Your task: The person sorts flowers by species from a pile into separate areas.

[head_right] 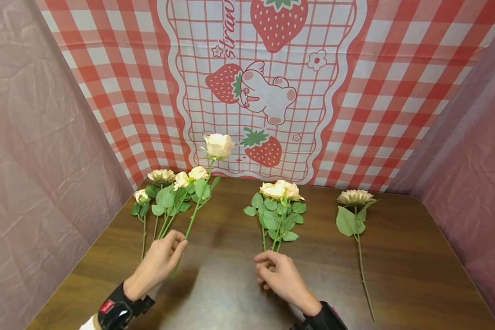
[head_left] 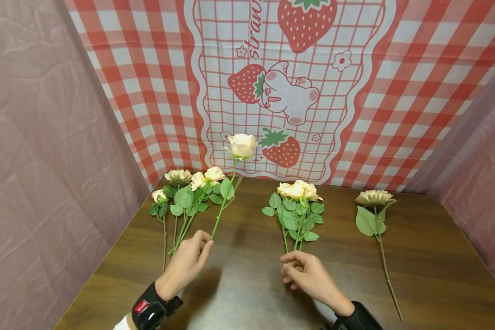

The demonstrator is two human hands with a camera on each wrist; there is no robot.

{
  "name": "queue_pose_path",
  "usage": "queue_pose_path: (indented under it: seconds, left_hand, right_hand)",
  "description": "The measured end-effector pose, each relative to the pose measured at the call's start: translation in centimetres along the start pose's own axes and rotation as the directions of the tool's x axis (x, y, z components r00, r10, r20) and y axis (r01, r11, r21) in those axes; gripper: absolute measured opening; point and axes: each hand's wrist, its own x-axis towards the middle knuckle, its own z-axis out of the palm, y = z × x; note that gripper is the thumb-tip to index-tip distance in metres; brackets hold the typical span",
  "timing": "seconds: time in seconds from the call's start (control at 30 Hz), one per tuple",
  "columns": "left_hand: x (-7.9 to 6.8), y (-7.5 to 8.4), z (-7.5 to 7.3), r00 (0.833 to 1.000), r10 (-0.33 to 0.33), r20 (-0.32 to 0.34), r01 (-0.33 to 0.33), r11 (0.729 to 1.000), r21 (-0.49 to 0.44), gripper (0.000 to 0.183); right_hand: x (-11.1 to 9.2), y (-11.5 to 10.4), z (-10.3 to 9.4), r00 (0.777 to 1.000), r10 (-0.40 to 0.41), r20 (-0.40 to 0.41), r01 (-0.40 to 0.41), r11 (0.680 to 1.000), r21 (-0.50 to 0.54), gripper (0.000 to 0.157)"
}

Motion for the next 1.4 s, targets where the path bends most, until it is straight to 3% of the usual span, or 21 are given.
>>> queue_pose_path:
  seconds: [0.1,0.33,0.67,0.97,1.4]
  left_hand:
    - [0.1,0.3,0.2,1.0,0.002,0.01,-0.002,1.0,-0.003,0.009]
    - [0.2,1.1,0.8,0.994,-0.043,0.104,0.051,0.996,-0.077,0.005]
    - [0.1,2.2,2.5,0.99,0.079,0.118,-0.065,0.991,-0.118,0.005]
    - [0.1,3.5,4.0,0.978,0.1,0.185,-0.068,0.982,-0.175,0.007]
    - [0.1,5.4,5.7,0.954,0.185,0.235,-0.131,0.965,-0.226,0.005]
  right_hand:
    - [-0.1,-0.1,0.0,1.0,0.004,0.012,-0.004,1.0,-0.003,0.031]
    - [0.0,-0.2,0.2,1.0,-0.014,-0.009,0.014,1.0,-0.011,0.029]
    - [0.3,-0.2,0.5,0.999,-0.036,-0.009,0.036,0.999,0.006,0.025]
    - [0.4,-0.6,0.8,0.997,-0.071,-0.017,0.071,0.997,-0.012,0.028]
    - [0.3,-0.5,1.3,0.996,-0.085,0.036,0.085,0.996,0.001,0.038]
